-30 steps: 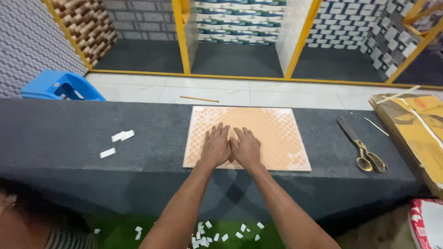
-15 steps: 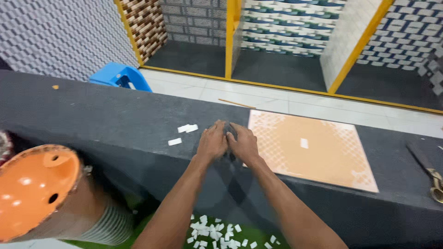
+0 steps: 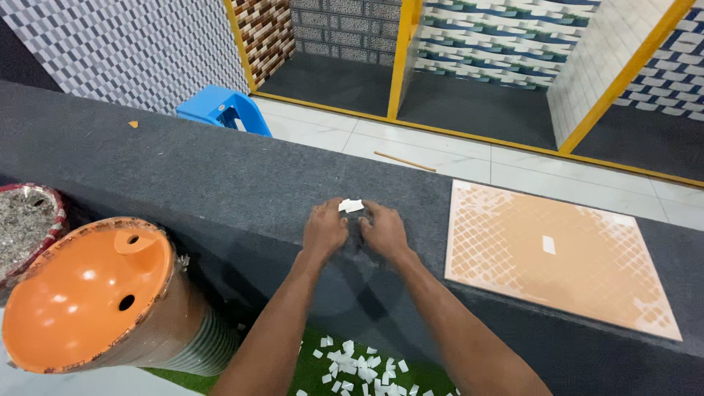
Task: The person peels small white square pieces from a patterned tile on a countertop. They repeatedly pick up and remove the squares, placing them on the counter and floor. The person occasionally adjusts the tile's position on the counter.
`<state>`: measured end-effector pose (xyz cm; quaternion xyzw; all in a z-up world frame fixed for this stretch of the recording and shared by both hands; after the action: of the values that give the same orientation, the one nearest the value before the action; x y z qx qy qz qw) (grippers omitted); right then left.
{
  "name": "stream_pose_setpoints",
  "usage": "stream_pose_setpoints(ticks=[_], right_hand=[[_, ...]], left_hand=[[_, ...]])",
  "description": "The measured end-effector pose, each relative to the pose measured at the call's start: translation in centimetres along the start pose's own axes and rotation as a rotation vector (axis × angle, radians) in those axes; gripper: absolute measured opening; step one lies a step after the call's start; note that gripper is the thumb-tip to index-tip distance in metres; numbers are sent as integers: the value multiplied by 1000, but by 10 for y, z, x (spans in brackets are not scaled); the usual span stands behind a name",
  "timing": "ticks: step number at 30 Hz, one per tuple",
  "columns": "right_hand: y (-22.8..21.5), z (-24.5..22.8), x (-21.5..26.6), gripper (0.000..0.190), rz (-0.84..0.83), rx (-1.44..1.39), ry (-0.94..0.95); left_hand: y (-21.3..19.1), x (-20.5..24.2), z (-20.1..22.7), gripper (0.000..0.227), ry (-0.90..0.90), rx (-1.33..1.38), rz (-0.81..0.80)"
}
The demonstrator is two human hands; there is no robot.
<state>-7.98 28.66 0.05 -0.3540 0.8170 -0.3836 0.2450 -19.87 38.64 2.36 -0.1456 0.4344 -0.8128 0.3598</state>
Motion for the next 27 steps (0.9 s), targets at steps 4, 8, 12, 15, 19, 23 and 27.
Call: stream_pose_setpoints(ticks=[4, 8, 12, 15, 19, 23, 27], right_hand=[[3, -12, -9, 45, -6, -62, -3], [11, -6, -26, 43, -28, 3, 53], [13, -4, -39, 40, -55, 96, 135], [26, 5, -49, 31, -63, 121, 164], [31, 1, -48, 37, -63, 78, 233], [35, -1, -47, 42, -67, 130, 215], [34, -2, -51, 32, -60, 79, 252]], left_hand=[[5, -15, -9, 45, -46, -18, -44], [20, -27, -14, 43, 3, -18, -37], [35, -34, -14, 38, 61, -79, -47], [29, -27, -8, 39, 57, -160, -58], [42, -33, -20, 47, 5, -150, -95], [31, -24, -14, 50, -34, -130, -134], [24, -23, -6, 53, -38, -96, -141]])
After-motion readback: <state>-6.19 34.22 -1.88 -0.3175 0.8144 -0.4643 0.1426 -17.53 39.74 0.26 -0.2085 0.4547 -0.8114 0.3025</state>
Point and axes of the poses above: each hand's wrist, its own x-axis away from the middle knuckle, its own y-axis out of the palm, z = x × y, the point moved 6 cm from there along -x, towards the middle knuckle, and after that the axes turned 6 degrees about -y, right-handed, at the moved point
